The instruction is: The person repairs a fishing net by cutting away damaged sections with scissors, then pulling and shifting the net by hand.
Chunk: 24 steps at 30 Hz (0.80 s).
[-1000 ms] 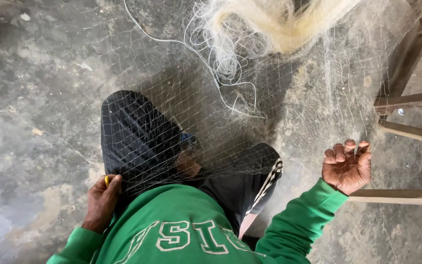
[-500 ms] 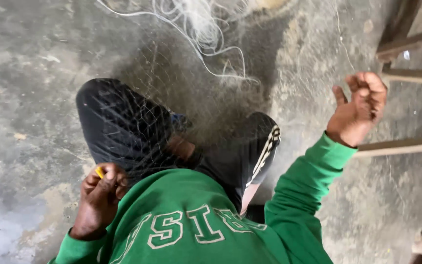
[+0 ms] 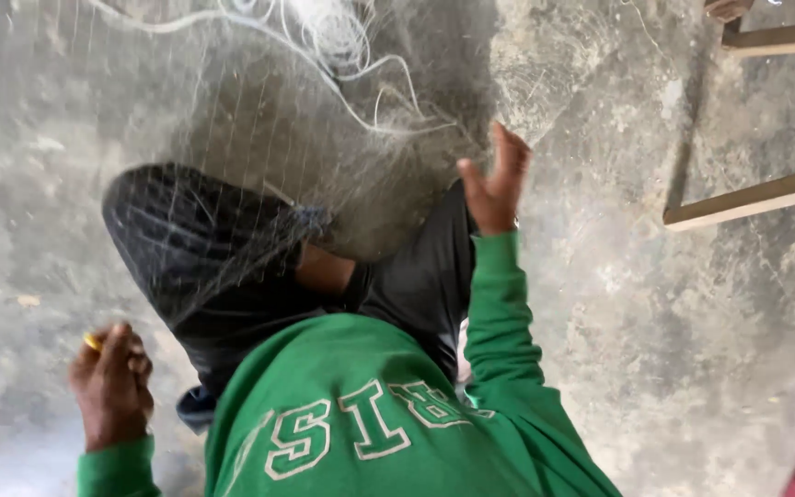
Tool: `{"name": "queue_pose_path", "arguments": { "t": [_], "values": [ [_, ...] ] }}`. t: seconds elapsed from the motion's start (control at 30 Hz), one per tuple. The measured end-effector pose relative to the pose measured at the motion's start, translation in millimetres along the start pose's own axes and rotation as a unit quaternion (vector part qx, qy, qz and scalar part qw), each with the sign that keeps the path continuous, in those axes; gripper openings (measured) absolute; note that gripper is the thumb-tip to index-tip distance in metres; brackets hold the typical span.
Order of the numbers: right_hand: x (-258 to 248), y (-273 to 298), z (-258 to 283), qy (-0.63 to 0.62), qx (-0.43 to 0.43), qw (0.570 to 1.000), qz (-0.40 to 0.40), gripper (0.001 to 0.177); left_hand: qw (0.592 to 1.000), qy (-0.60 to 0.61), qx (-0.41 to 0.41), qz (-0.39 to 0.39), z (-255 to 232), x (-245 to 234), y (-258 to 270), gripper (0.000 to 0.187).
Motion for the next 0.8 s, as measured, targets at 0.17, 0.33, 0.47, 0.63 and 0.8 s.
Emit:
{"name": "queue_pose_path", "arguments": {
  "t": [0.17,0.33,0.47,0.63,0.8],
  "values": [
    [117,-22,-28,0.026,0.008,0.993,0.117,0.086,0.995,-0.023,0.006,-0.099,66,-52,-27,0.017],
    [201,51,-30,0.046,-0.024,0.914,0.401,0.078,0.997,-0.052,-0.005,-0.065,56,-50,-27,0.009],
    [206,84,1,0.17,-0.036,0.792,0.585,0.05,0.948,-0.241,0.135,-0.155,-7,-6,0,0.021],
    [184,137,58,0.156,-0.118,0.79,0.581,0.029,0.795,-0.296,0.529,-0.038,-56,68,13,0.016],
    [180,156,58,0.132,-0.156,0.818,0.539,0.032,0.745,-0.285,0.599,0.064,-59,176,-3,0.019]
  ]
}}
Point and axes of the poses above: each hand's wrist, its own y-axis away from the middle knuckle, its own x-axis out of the palm, z = x × y, the point moved 3 cm from there along -y, towards the middle knuckle, and after that the axes turned 1 degree about x, right-handed, at the moved point
